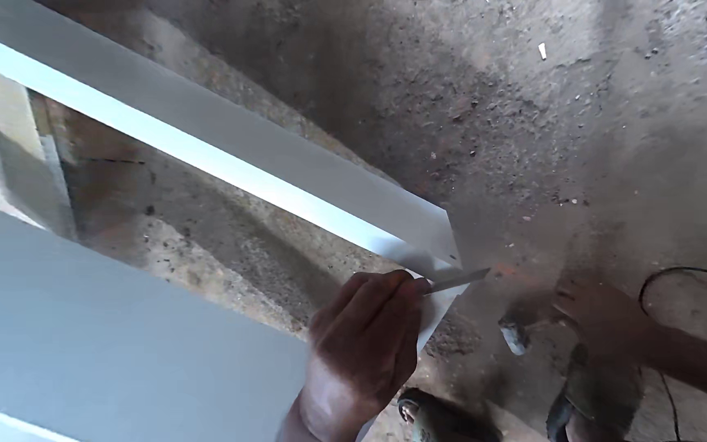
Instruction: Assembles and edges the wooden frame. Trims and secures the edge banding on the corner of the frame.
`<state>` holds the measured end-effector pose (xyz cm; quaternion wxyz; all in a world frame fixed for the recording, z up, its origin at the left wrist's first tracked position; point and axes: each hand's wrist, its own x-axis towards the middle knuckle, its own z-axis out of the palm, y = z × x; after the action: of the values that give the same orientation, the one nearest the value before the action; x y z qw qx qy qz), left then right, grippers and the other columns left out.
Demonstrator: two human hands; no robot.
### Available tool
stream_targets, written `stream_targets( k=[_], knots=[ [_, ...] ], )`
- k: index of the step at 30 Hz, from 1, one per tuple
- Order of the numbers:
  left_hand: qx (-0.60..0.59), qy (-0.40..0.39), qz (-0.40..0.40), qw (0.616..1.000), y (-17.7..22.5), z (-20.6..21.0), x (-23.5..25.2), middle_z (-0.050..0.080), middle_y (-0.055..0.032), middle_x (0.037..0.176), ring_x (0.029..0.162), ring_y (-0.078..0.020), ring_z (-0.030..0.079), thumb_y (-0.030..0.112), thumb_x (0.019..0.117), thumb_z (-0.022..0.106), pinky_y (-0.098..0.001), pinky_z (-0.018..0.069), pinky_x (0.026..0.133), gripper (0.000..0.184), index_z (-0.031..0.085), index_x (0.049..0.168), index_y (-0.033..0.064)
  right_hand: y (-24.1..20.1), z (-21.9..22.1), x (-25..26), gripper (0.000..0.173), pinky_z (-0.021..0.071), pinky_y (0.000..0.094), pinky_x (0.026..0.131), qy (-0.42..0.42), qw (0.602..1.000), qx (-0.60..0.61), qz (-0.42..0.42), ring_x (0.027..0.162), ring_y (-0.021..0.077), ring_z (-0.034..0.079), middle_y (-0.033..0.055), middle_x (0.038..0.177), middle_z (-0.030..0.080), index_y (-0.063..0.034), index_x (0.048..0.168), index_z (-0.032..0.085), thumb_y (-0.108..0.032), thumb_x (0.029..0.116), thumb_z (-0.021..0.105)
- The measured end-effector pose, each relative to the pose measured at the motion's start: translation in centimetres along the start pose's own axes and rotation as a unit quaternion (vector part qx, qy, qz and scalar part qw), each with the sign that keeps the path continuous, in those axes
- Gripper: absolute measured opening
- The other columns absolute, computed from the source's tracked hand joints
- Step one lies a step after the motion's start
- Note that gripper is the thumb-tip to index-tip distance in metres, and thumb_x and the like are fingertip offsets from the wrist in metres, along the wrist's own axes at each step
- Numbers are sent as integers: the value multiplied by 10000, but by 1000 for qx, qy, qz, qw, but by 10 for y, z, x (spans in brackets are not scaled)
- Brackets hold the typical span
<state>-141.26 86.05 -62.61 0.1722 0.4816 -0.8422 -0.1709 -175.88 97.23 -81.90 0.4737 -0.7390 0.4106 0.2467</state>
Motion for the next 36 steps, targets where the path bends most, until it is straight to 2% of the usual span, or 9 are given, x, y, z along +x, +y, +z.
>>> stream_targets(
  k=[13, 16, 20, 22, 24, 25, 27, 31, 36],
  knots=[
    [3, 1, -10, 1000, 4, 1, 0, 751, -87, 977, 913, -141, 687, 149, 1005, 579, -245, 547, 793, 204, 761, 997, 57, 3, 8, -6, 170, 558, 579, 850, 71, 996, -20, -43, 1257, 428, 549, 165, 1274, 627, -103, 1091, 742, -156, 942, 680],
    [7, -5, -11, 1000, 5, -1, 0, 749, -87, 967, 897, -143, 685, 134, 998, 589, -252, 548, 771, 190, 759, 975, 52, 3, 0, -5, 237, 536, 596, 908, 29, 999, -2, -33, 1233, 437, 573, 196, 1287, 629, -103, 1195, 712, -181, 986, 630],
    [13, -3, 6, 1000, 5, -3, 2, 750, -96, 988, 908, -162, 691, 105, 968, 608, -271, 561, 770, 177, 773, 959, 44, -8, -30, -13, 333, 546, 617, 853, -64, 997, 35, 31, 1058, 418, 684, 188, 1183, 683, -101, 1321, 620, -284, 1058, 530],
    [17, 2, 17, 1000, 5, -4, 3, 749, -104, 978, 897, -181, 698, 105, 968, 606, -293, 567, 759, 181, 773, 970, 36, -11, -42, -29, 299, 547, 623, 805, -2, 992, 121, 48, 945, 391, 705, 171, 1041, 709, -74, 1240, 619, -285, 1039, 548],
    [18, 4, 27, 999, 5, -3, 4, 747, -115, 974, 897, -202, 704, 99, 960, 606, -317, 575, 765, 182, 767, 986, 19, -19, -57, -52, 315, 558, 557, 680, 144, 971, 191, 7, 762, 317, 683, 144, 884, 689, -45, 1167, 648, -302, 1010, 554],
    [18, 6, 31, 999, 5, -3, 3, 749, -118, 979, 906, -212, 709, 96, 954, 610, -325, 579, 779, 180, 766, 990, 14, -26, -64, -63, 347, 547, 421, 575, 242, 949, 199, -34, 649, 192, 631, 72, 797, 654, -62, 1113, 659, -361, 1001, 524],
    [13, 8, 30, 999, 5, -2, 2, 750, -115, 1000, 932, -223, 716, 101, 956, 609, -342, 590, 804, 189, 771, 1005, 16, -49, -87, -85, 388, 478, 169, 536, 384, 891, 212, -120, 613, -25, 529, -31, 758, 582, -79, 1098, 636, -427, 1069, 468],
    [4, 11, 30, 999, 5, 0, 2, 739, -99, 1004, 935, -227, 710, 116, 977, 589, -366, 589, 797, 199, 768, 1021, 40, -103, -122, -124, 446, 484, 225, 568, 511, 837, 119, -159, 642, 27, 556, 25, 770, 578, -54, 1161, 596, -441, 1108, 382],
    [12, 43, 49, 998, 3, 5, 2, 719, -91, 919, 847, -234, 693, 111, 972, 581, -372, 573, 744, 181, 752, 946, 57, -149, -133, -126, 370, 418, 204, 467, 495, 854, 94, -131, 542, -8, 470, -60, 689, 504, -104, 1132, 602, -410, 1100, 395]
  ],
)
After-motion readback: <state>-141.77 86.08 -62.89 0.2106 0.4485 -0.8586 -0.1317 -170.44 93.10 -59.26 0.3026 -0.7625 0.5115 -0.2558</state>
